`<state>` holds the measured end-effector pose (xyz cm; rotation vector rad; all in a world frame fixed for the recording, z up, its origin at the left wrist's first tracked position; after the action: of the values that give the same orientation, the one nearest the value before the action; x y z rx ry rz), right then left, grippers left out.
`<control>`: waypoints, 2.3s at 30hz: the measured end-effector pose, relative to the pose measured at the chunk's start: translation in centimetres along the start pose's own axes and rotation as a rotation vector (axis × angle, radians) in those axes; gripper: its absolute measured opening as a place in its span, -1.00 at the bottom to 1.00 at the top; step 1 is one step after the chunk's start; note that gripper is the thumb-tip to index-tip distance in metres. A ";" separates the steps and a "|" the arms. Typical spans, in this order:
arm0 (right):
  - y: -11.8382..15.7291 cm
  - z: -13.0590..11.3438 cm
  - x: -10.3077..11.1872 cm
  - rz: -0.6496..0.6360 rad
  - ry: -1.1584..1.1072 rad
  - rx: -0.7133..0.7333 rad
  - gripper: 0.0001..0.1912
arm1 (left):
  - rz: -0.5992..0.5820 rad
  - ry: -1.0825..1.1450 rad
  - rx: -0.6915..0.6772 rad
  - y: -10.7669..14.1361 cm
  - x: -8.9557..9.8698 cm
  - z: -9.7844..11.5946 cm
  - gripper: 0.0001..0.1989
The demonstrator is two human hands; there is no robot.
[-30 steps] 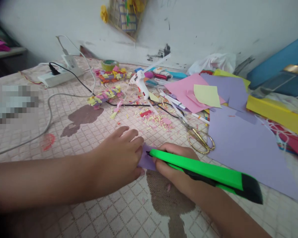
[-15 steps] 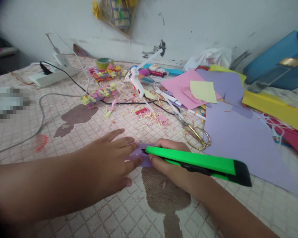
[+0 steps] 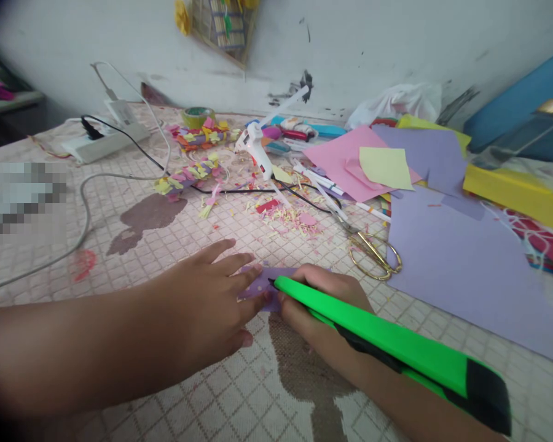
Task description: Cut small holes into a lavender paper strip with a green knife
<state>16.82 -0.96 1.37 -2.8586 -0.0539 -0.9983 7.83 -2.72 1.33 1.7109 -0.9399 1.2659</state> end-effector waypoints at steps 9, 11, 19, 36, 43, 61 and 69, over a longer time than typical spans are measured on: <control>0.5 0.5 -0.3 0.009 0.080 -0.088 -0.77 | 0.040 0.031 0.004 0.1 0.6 -0.1 -0.78; 0.6 0.2 -0.3 0.011 0.084 -0.074 -0.79 | 0.063 0.038 0.014 0.2 0.7 -0.2 -0.78; 0.7 -0.3 -0.4 0.023 0.089 -0.006 -0.82 | 0.061 0.025 0.005 0.1 0.7 0.0 -0.72; 0.1 0.8 -1.0 -0.177 -0.082 -0.101 -0.86 | 0.176 0.103 -0.006 0.8 2.0 1.4 -0.63; -1.5 1.5 -0.7 -0.307 -0.070 0.009 -0.91 | 0.022 0.215 -0.047 0.6 1.1 -0.5 -0.67; -1.7 4.2 -1.9 -0.469 -0.387 -0.237 -0.91 | 0.089 0.185 -0.100 0.4 1.9 -0.2 -0.77; -1.6 2.9 -1.2 -0.360 -0.228 -0.160 -0.93 | -0.080 0.220 -0.058 0.4 0.8 -0.1 -0.66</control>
<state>17.57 0.98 -1.46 -3.1697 -0.5492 -0.7481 7.64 -2.90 2.21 1.5136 -0.7640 1.3295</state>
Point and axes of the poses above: each hand's wrist, its own y-axis away from the middle knuckle, its own x-axis out of the back of the hand, z = x × y, the point moved 10 cm from there along -y, towards the middle knuckle, and after that the axes turned 7 degrees about -y, right-handed, at the moved point
